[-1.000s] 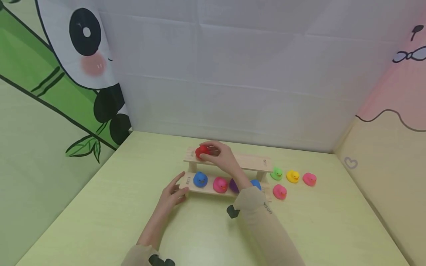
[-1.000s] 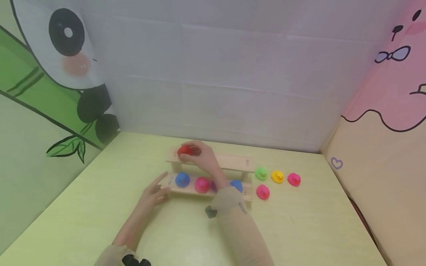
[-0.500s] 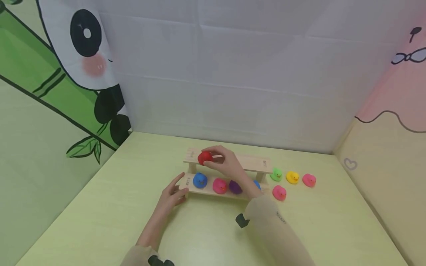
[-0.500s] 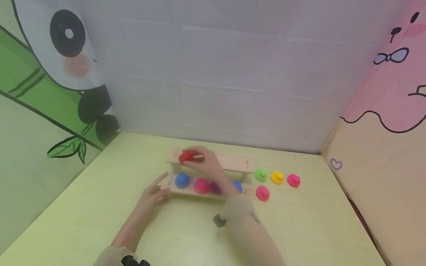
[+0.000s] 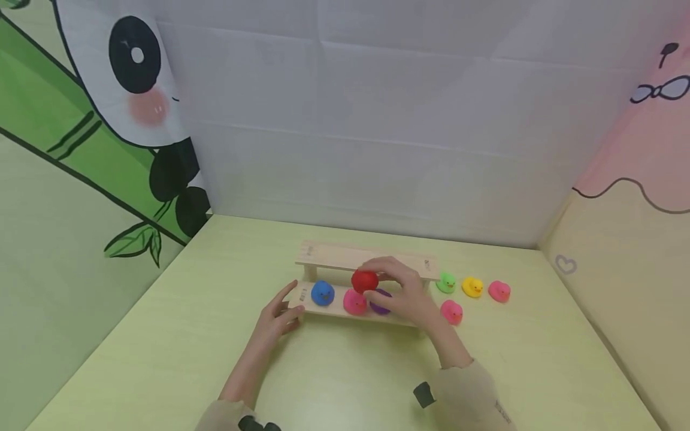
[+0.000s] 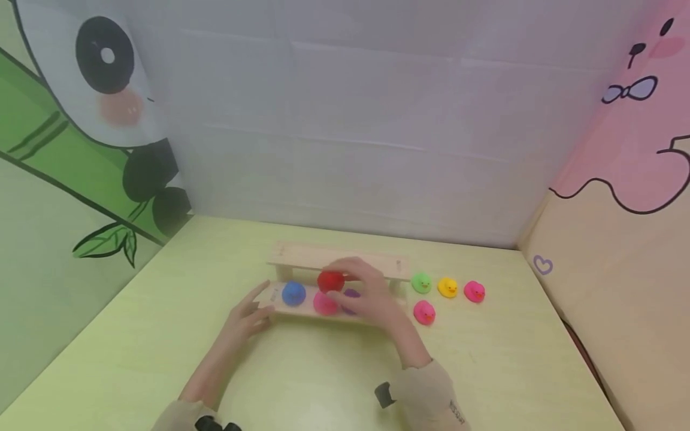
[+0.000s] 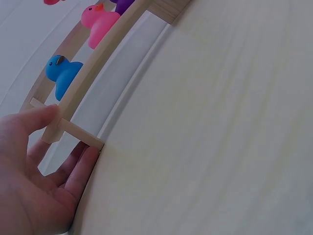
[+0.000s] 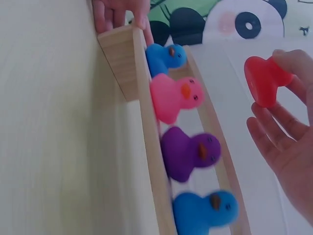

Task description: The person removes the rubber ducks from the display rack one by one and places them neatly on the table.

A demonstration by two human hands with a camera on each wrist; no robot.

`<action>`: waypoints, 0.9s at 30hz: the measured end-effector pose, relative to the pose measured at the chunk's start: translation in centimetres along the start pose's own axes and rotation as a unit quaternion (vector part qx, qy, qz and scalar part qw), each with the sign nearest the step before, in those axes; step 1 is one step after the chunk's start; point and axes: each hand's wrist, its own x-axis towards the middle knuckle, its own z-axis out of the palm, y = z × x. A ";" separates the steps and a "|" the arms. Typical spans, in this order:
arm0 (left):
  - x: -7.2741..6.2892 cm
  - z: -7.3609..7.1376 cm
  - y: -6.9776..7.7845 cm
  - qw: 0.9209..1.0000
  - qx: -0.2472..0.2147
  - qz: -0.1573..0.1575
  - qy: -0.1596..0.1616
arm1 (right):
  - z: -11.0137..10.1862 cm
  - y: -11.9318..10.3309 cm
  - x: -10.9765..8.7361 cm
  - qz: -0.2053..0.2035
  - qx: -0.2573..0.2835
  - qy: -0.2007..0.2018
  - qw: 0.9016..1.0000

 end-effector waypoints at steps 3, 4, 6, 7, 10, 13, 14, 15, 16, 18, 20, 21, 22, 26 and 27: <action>0.0 -0.1 -0.1 1.000 0.001 -0.001 0.002 | -1.2 0.0 -1.9 0.017 -0.006 0.018 1.000; 0.0 -0.1 -0.1 1.000 0.004 0.002 0.003 | -1.6 0.0 -2.6 0.024 -0.009 0.023 0.999; 0.1 -0.2 -0.1 1.000 0.002 0.001 0.006 | -2.4 0.2 -3.8 0.036 -0.013 0.038 0.999; 0.1 -0.2 -0.1 1.000 0.001 0.001 0.007 | -2.8 0.3 -4.4 0.039 -0.020 0.046 0.998; 0.2 -0.3 -0.2 1.000 0.001 0.004 0.003 | -4.0 0.7 -6.1 0.052 -0.040 0.068 0.995; 0.2 -0.3 -0.2 1.000 -0.001 0.002 0.003 | -5.0 1.2 -7.8 0.072 -0.059 0.094 0.991; 0.2 -0.4 -0.2 1.000 -0.001 0.001 0.003 | -5.3 1.4 -8.4 0.076 -0.061 0.100 0.990; 0.2 -0.4 -0.2 1.000 -0.001 -0.001 0.004 | -5.6 1.6 -8.9 0.078 -0.061 0.107 0.989; 0.2 -0.4 -0.2 1.000 -0.001 -0.002 0.004 | -5.9 1.9 -9.4 0.080 -0.062 0.114 0.988; 0.1 -0.5 -0.2 1.000 0.000 -0.004 0.005 | -6.4 2.3 -10.2 0.078 -0.063 0.128 0.987; 0.1 -0.5 -0.1 1.000 0.001 -0.003 0.003 | -6.8 2.9 -11.0 0.077 -0.068 0.138 0.985; 0.0 -0.5 0.0 1.000 0.001 -0.003 0.002 | -7.0 3.2 -11.4 0.080 -0.069 0.142 0.984; -0.1 -0.5 0.1 1.000 0.001 -0.003 0.002 | -7.2 3.4 -11.8 0.084 -0.072 0.146 0.983; -0.1 -0.3 0.1 1.000 0.000 0.000 -0.004 | -8.0 4.3 -13.3 0.111 -0.081 0.156 0.978; -0.2 -0.2 0.1 1.000 -0.001 0.001 -0.006 | -8.2 4.5 -13.6 0.116 -0.085 0.157 0.977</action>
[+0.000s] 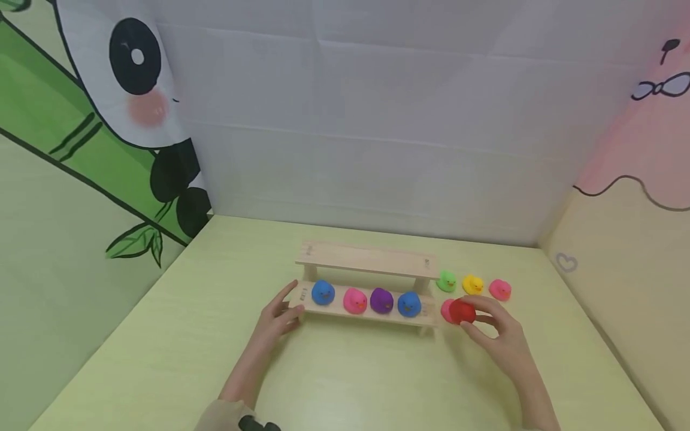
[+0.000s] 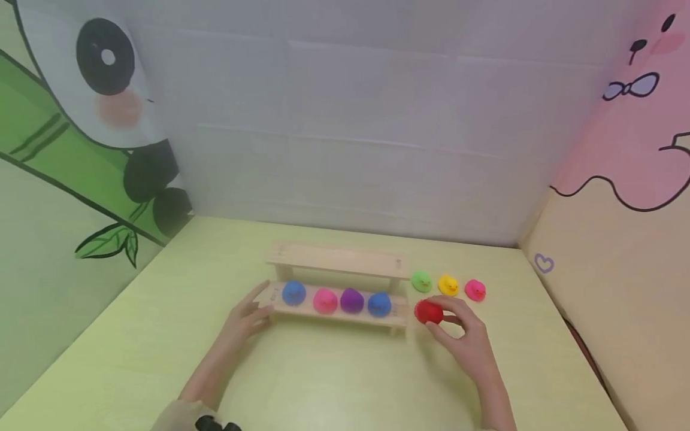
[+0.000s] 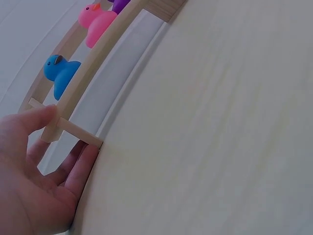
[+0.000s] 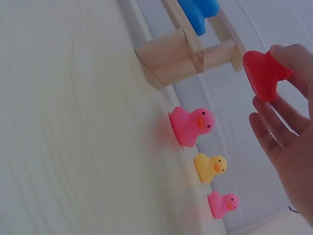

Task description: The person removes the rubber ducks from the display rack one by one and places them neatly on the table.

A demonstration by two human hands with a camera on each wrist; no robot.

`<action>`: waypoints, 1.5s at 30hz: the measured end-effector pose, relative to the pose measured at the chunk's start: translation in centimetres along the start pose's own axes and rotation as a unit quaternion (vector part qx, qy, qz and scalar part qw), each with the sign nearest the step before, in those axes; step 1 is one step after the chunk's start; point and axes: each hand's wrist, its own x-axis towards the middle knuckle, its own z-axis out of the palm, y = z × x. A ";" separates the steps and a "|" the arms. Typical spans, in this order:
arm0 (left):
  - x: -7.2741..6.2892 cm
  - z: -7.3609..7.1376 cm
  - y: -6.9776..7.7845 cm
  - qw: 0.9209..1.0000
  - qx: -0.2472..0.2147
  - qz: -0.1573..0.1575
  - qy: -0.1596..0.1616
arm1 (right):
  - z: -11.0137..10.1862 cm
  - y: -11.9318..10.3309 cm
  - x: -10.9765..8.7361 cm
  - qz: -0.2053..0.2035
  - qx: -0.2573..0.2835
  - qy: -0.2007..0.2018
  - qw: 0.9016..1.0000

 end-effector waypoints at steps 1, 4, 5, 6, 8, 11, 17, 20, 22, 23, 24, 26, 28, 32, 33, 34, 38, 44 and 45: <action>0.0 0.1 0.0 1.000 0.000 0.001 -0.001 | -0.2 0.3 -0.1 0.004 -0.006 0.001 1.000; 0.0 0.3 -0.1 1.000 0.000 0.005 -0.002 | -1.0 1.0 -0.4 0.012 -0.024 0.002 1.000; 0.0 0.4 -0.1 1.000 -0.001 0.004 0.000 | -1.2 1.2 -0.4 0.013 -0.024 0.001 1.000; -0.1 0.5 -0.1 1.000 -0.001 0.003 0.002 | -1.4 1.5 -0.5 0.013 -0.027 0.001 1.000; -0.2 0.6 -0.2 1.000 -0.002 0.002 0.003 | -1.9 2.1 -0.6 0.018 -0.030 0.000 0.999; -0.5 0.7 -0.2 1.000 -0.001 -0.001 0.002 | -2.7 3.1 -0.7 0.029 -0.036 0.001 0.999; -0.6 0.8 -0.1 1.000 0.001 -0.003 0.004 | -4.0 4.6 0.0 0.037 -0.037 -0.010 0.999; -0.6 0.6 -0.1 1.000 0.002 -0.003 0.002 | -4.2 5.3 0.5 0.055 -0.030 -0.024 0.998; -0.7 0.6 -0.2 1.000 0.000 -0.002 0.002 | -4.2 5.8 0.6 0.077 -0.033 -0.038 0.996; -0.6 0.5 -0.2 1.000 0.002 -0.002 0.001 | -4.3 6.1 0.6 0.091 -0.035 -0.046 0.994; -0.6 0.5 -0.2 1.000 0.002 0.000 0.001 | -4.3 6.3 0.7 0.104 -0.040 -0.054 0.992; -0.6 0.4 -0.2 1.000 0.003 0.003 0.000 | -4.5 6.8 0.7 0.129 -0.050 -0.071 0.988; -0.6 0.4 -0.2 1.000 0.004 0.003 0.000 | -4.6 7.2 0.6 0.150 -0.059 -0.087 0.983; -0.5 0.3 -0.2 1.000 0.009 0.004 0.004 | -5.0 8.0 0.6 0.176 -0.058 -0.115 0.976; -0.5 0.3 -0.2 1.000 0.009 0.004 0.007 | -5.0 8.1 0.6 0.181 -0.057 -0.122 0.974; -0.5 0.3 -0.2 1.000 0.010 0.003 0.008 | -5.1 8.3 0.6 0.185 -0.057 -0.130 0.972; -0.4 0.2 -0.2 1.000 0.010 -0.001 0.012 | -5.2 8.7 0.6 0.204 -0.046 -0.158 0.965; -0.3 -0.1 -0.2 1.000 0.007 -0.002 0.012 | -4.9 8.9 1.0 0.206 -0.037 -0.180 0.961; -0.2 -0.1 -0.2 1.000 0.007 -0.001 0.012 | -4.9 8.8 1.1 0.206 -0.037 -0.182 0.961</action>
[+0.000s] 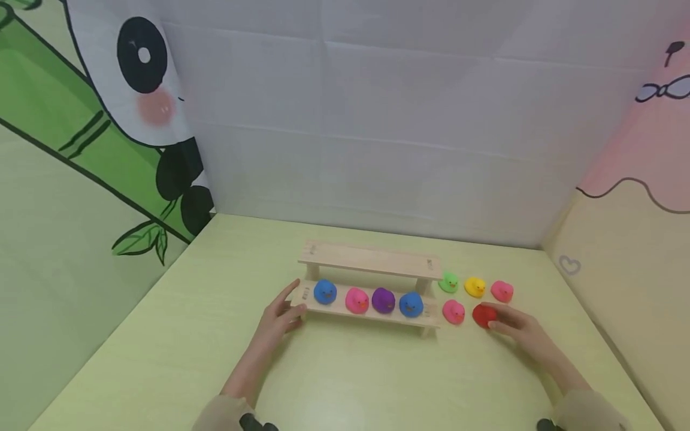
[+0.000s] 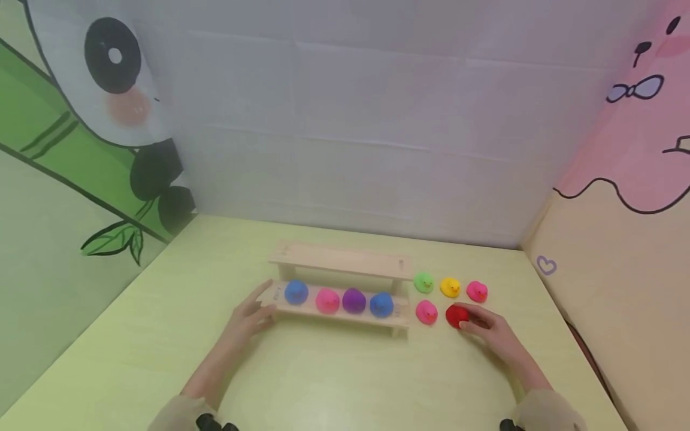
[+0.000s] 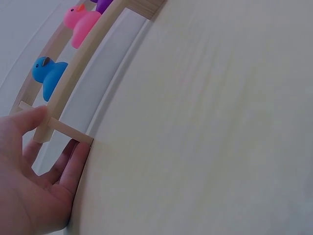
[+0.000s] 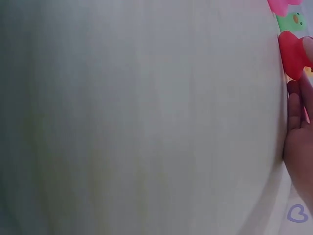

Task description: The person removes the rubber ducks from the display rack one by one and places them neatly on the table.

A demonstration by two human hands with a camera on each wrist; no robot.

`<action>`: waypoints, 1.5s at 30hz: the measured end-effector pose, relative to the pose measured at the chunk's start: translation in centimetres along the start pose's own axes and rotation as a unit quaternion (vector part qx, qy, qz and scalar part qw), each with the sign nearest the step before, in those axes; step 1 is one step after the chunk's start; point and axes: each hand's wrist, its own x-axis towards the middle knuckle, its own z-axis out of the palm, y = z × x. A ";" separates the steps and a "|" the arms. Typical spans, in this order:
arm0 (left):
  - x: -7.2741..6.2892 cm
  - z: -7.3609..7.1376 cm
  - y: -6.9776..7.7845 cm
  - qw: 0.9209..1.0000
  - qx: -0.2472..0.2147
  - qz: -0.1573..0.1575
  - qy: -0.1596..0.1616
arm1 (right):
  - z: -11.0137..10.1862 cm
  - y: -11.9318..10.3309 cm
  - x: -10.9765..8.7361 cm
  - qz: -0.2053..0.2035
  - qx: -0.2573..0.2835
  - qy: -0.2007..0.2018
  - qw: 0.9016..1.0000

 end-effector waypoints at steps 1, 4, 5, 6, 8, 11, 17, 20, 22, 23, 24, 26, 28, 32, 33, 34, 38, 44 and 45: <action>0.0 0.0 0.0 1.000 0.000 0.002 -0.001 | 0.0 -0.1 0.1 0.001 0.002 -0.002 1.000; 0.1 -0.2 0.0 1.000 -0.002 0.004 -0.002 | 0.0 -0.3 0.2 0.011 0.011 -0.007 1.000; 0.2 -0.2 0.0 1.000 -0.002 0.004 -0.003 | 0.0 -0.3 0.2 0.013 0.012 -0.008 1.000; 0.2 -0.2 0.0 1.000 -0.001 0.003 -0.003 | 0.1 -0.3 0.2 0.018 0.013 -0.007 1.000; 0.3 -0.2 -0.1 1.000 0.001 0.004 -0.002 | 0.1 -0.3 0.2 0.018 0.021 -0.009 1.000; 0.3 -0.3 -0.2 1.000 0.003 0.005 -0.001 | 0.1 -0.3 0.2 0.018 0.033 -0.012 0.999; 0.3 -0.3 -0.2 1.000 0.006 0.009 0.000 | 0.0 -0.3 0.3 0.017 0.047 -0.014 0.999; 0.3 -0.2 -0.2 1.000 0.002 0.003 0.003 | 0.0 -0.3 0.3 0.018 0.049 -0.013 0.999; 0.3 -0.2 -0.2 1.000 -0.001 0.000 0.003 | 0.0 -0.2 0.3 0.016 0.048 -0.012 0.999; 0.3 -0.1 -0.1 1.000 -0.001 -0.001 0.002 | 0.0 -0.2 0.3 0.015 0.048 -0.012 0.999; 0.3 -0.1 -0.2 1.000 -0.002 -0.002 0.003 | -0.1 -0.2 0.3 0.013 0.048 -0.013 0.999; 0.4 0.0 -0.2 1.000 -0.001 -0.003 0.003 | -0.1 -0.1 0.2 0.011 0.047 -0.015 0.999; 0.4 0.0 -0.2 1.000 0.000 -0.004 0.003 | -0.1 0.0 0.2 0.011 0.047 -0.016 0.999; 0.5 0.0 -0.2 1.000 0.002 -0.004 0.004 | -0.1 0.1 0.2 0.012 0.048 -0.018 0.999; 0.5 0.0 -0.2 1.000 0.002 -0.004 0.004 | -0.1 0.1 0.3 0.011 0.047 -0.018 0.999; 0.5 0.0 -0.2 1.000 0.002 -0.005 0.005 | -0.1 0.1 0.3 0.009 0.046 -0.019 0.999; 0.4 0.0 -0.2 1.000 0.002 -0.004 0.004 | -0.2 0.2 0.2 -0.002 0.038 -0.024 0.999; 0.3 -0.1 0.0 1.000 0.002 0.001 -0.006 | -0.4 0.1 0.1 -0.019 0.056 -0.037 0.998; 0.3 -0.1 0.0 1.000 0.001 0.001 -0.006 | -0.4 0.0 0.1 -0.022 0.058 -0.036 0.997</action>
